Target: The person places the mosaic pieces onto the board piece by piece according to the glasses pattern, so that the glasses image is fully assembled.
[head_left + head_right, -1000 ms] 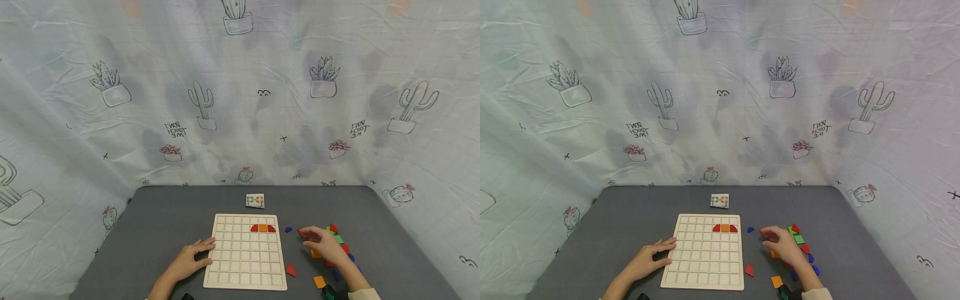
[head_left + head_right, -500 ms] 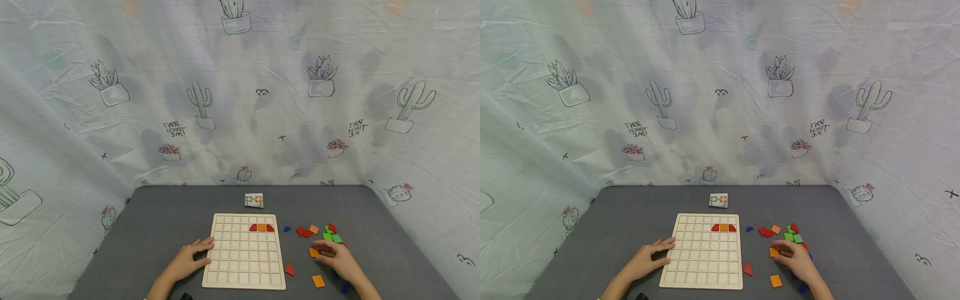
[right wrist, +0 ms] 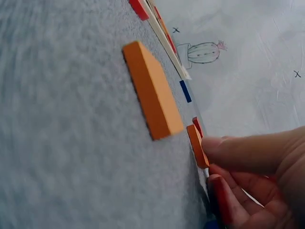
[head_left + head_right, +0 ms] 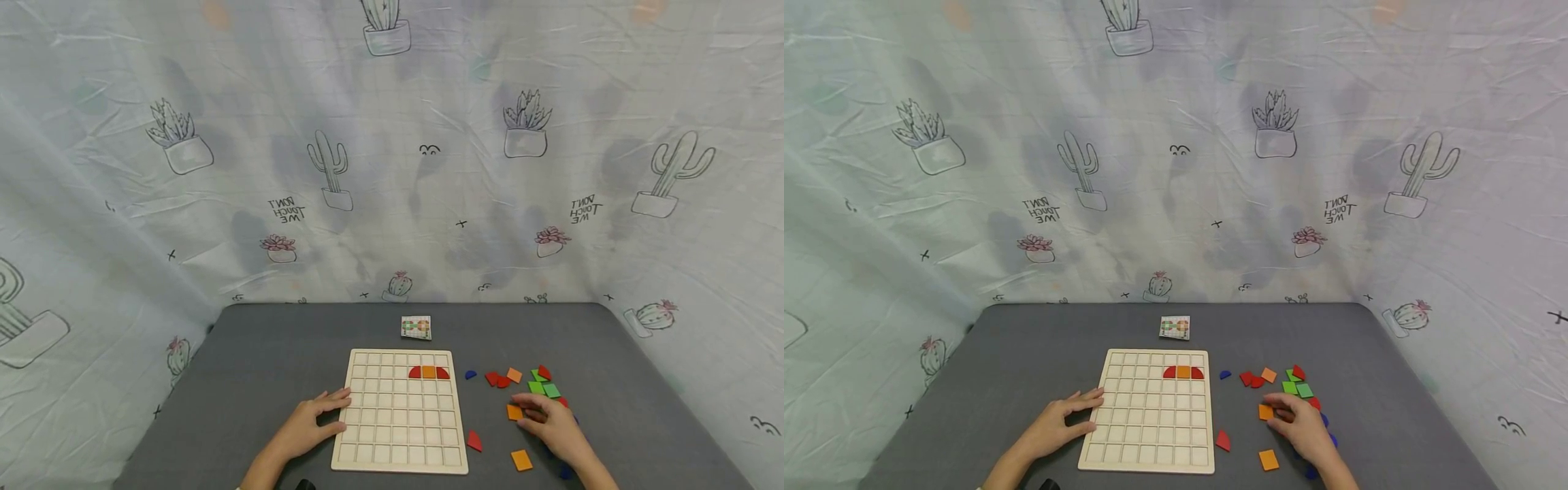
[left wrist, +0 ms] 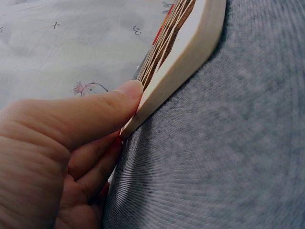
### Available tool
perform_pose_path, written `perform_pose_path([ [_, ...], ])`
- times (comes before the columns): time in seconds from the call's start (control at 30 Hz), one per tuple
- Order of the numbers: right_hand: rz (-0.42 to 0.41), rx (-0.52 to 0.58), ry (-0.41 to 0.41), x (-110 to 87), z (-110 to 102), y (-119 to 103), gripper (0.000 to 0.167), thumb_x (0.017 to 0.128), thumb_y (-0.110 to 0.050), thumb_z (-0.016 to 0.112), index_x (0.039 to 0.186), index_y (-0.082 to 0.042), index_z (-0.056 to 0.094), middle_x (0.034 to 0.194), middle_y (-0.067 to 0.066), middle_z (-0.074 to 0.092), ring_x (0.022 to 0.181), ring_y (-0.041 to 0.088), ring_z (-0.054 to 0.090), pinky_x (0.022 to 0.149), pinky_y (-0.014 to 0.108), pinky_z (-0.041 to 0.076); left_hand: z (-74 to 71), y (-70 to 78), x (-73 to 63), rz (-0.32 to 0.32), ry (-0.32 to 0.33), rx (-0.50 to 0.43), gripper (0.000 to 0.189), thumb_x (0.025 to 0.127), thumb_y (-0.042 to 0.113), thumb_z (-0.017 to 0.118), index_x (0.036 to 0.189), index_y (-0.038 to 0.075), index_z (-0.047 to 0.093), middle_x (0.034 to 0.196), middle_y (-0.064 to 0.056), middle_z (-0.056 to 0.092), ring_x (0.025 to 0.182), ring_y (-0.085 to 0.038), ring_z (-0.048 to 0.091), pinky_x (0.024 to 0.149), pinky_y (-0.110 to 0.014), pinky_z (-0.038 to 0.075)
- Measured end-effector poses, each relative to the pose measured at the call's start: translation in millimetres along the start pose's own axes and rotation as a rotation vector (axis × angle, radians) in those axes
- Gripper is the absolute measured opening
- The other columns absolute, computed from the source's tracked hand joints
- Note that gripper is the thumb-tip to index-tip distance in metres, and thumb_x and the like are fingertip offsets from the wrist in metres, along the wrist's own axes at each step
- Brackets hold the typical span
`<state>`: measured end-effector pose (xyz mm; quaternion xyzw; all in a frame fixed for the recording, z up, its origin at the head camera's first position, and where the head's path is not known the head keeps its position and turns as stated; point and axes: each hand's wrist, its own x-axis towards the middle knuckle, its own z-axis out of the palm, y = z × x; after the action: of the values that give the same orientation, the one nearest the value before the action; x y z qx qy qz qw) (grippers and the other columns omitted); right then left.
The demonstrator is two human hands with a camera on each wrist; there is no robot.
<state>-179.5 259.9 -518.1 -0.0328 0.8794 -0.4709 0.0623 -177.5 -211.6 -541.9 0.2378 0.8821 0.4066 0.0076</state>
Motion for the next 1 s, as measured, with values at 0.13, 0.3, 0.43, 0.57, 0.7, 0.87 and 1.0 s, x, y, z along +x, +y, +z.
perform_pose_path([
  [0.13,-0.038,-0.156,0.033,-1.3,2.2,-3.9,0.037,0.076,-0.005,0.076,0.112,-0.01,0.069,0.118,0.009,0.064,0.107,0.027,0.062,0.083,0.026,0.058,-0.4,1.5,0.4,-0.009,-0.016,-0.011,0.048,0.087,0.037,0.067,0.127,0.011,0.062,0.139,-0.006,0.053,0.127,-0.025,0.051,0.111,-0.05,0.033],
  [0.3,-0.09,-0.317,0.035,1.0,3.8,-5.8,0.029,0.076,-0.007,0.077,0.103,-0.017,0.073,0.111,0.0,0.064,0.101,0.023,0.063,0.078,0.023,0.057,-1.4,3.6,-0.2,0.003,-0.016,-0.024,0.048,0.087,0.036,0.067,0.128,0.011,0.062,0.138,-0.009,0.053,0.127,-0.03,0.051,0.109,-0.055,0.032],
  [0.43,-0.111,-0.332,0.029,2.2,4.9,-4.0,0.025,0.076,-0.005,0.076,0.097,-0.019,0.072,0.105,-0.004,0.063,0.096,0.019,0.063,0.076,0.02,0.055,-1.0,2.5,-0.7,0.008,-0.001,-0.014,0.047,0.087,0.036,0.067,0.127,0.012,0.063,0.138,-0.007,0.054,0.127,-0.025,0.051,0.11,-0.049,0.033],
  [0.57,-0.115,-0.316,0.021,1.8,5.2,-4.0,0.025,0.076,-0.005,0.076,0.095,-0.018,0.07,0.101,-0.004,0.063,0.092,0.016,0.063,0.074,0.019,0.055,-0.7,2.5,-1.1,0.029,0.012,-0.005,0.046,0.087,0.034,0.068,0.126,0.012,0.063,0.137,-0.007,0.055,0.126,-0.023,0.052,0.111,-0.044,0.034],
  [0.7,-0.125,-0.337,0.036,2.1,7.0,-4.7,0.025,0.076,-0.005,0.077,0.096,-0.019,0.069,0.099,-0.004,0.064,0.089,0.013,0.062,0.074,0.02,0.055,-1.3,2.9,-1.2,0.033,0.005,-0.005,0.046,0.087,0.035,0.067,0.126,0.011,0.063,0.137,-0.008,0.055,0.126,-0.026,0.052,0.109,-0.049,0.034],
  [0.87,-0.152,-0.396,0.096,3.6,11.5,-8.6,0.025,0.076,-0.007,0.078,0.095,-0.021,0.07,0.095,-0.007,0.064,0.082,0.005,0.059,0.071,0.02,0.054,-1.0,2.2,-0.1,-0.003,-0.018,-0.016,0.047,0.086,0.036,0.067,0.127,0.011,0.063,0.138,-0.009,0.054,0.126,-0.029,0.052,0.108,-0.055,0.033],
  [1.0,-0.193,-0.388,0.144,5.7,15.2,-16.1,0.024,0.075,-0.008,0.079,0.094,-0.021,0.071,0.091,-0.009,0.063,0.078,0.003,0.057,0.068,0.021,0.054,-0.8,2.7,0.1,-0.008,-0.018,-0.009,0.047,0.086,0.036,0.068,0.126,0.012,0.063,0.138,-0.009,0.054,0.126,-0.03,0.051,0.108,-0.056,0.033],
])
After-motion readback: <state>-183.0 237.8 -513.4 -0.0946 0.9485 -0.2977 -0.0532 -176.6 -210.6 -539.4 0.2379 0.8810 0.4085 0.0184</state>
